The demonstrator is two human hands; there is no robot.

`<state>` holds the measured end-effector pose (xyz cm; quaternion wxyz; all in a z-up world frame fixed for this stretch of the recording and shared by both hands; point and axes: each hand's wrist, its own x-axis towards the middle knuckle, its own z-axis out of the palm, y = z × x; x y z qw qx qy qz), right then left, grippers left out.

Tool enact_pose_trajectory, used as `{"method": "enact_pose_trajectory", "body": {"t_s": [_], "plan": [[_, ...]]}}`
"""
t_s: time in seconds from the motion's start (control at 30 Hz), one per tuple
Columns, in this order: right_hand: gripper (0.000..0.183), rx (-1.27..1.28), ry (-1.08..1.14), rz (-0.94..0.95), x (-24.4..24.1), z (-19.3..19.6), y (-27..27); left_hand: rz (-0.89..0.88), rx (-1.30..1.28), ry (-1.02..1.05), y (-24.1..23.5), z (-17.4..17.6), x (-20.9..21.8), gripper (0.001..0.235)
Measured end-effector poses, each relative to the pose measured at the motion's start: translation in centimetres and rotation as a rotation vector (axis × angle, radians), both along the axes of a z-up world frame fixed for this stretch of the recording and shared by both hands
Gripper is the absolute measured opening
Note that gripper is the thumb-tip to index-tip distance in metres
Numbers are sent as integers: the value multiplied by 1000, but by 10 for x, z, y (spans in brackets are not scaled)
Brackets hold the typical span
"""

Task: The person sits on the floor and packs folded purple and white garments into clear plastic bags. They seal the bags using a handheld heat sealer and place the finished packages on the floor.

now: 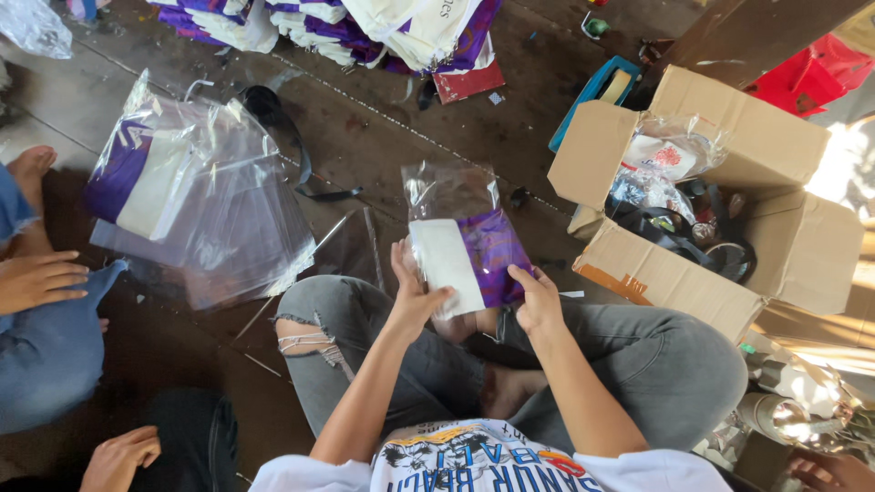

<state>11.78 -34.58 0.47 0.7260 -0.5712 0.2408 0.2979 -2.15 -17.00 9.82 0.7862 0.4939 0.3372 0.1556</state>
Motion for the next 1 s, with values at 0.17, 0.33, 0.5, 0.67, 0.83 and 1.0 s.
{"method": "enact_pose_trajectory", "body": {"t_s": [0.17,0.33,0.5,0.67,0.83,1.0], "plan": [[47,323,-39,68,6,100,9,36,126,115,11,14,-5,64],[56,159,-223,168,-5,84,2,-81,60,45,24,25,-24,80],[72,199,-192,236,-15,116,9,-144,388,287,29,3,-32,45],[81,200,-276,399,-21,149,5,-152,495,449,31,27,-44,36],[67,161,-436,334,-7,134,5,-99,482,288,39,71,-28,35],[49,115,-757,403,10,191,10,-72,681,87,53,122,-1,34]]}}
